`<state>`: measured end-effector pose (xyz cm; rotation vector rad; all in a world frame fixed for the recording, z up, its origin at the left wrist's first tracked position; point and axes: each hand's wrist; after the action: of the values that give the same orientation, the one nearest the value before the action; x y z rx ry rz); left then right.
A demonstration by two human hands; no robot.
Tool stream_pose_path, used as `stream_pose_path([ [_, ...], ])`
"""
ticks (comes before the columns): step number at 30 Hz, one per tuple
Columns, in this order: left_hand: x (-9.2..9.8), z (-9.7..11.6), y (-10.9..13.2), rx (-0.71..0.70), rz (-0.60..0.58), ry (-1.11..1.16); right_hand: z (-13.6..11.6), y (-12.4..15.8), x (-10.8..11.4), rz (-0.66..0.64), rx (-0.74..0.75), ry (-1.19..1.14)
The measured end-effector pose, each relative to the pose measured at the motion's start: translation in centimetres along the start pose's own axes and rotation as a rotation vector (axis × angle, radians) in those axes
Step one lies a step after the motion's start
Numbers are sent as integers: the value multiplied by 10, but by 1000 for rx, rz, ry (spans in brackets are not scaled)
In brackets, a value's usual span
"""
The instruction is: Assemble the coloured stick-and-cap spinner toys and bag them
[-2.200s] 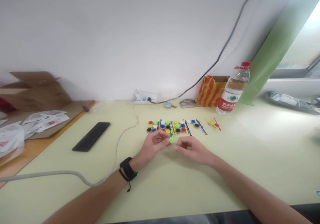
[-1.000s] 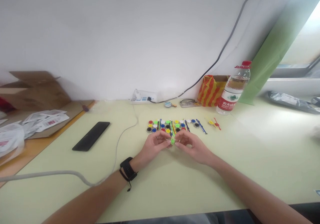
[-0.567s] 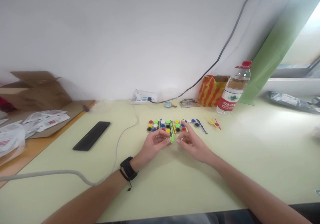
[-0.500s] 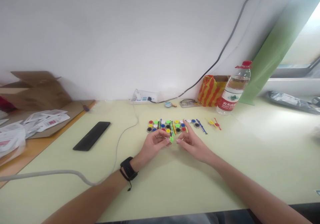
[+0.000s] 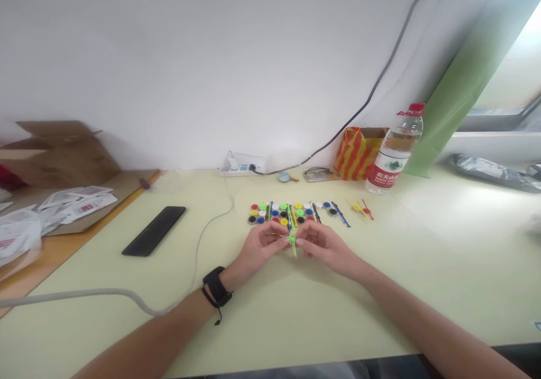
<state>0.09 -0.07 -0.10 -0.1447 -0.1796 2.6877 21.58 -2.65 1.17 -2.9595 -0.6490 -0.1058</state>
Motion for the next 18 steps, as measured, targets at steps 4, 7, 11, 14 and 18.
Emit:
stream_pose_path([
  [4, 0, 0, 1, -1, -31, -15, 3, 1, 0, -7, 13, 71],
  [7, 0, -1, 1, 6, -47, -19, 5, 0, 1, 2, 24, 161],
  [11, 0, -4, 1, -9, -57, -34, 8, 0, 1, 19, 46, 212],
  [14, 0, -6, 1, -19, -61, -62, 9, 0, 0, 40, 55, 241],
  [18, 0, -7, 0, -16, -26, -97, 10, -1, 0, 60, 48, 262],
])
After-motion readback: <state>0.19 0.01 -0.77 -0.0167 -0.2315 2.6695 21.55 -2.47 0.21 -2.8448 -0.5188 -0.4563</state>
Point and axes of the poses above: each hand's wrist, its own y-axis away from the middle knuckle, its own x-axis out of the back of the hand, z = x × y, and after that the axes turned 2 degrees about -x, right-handed
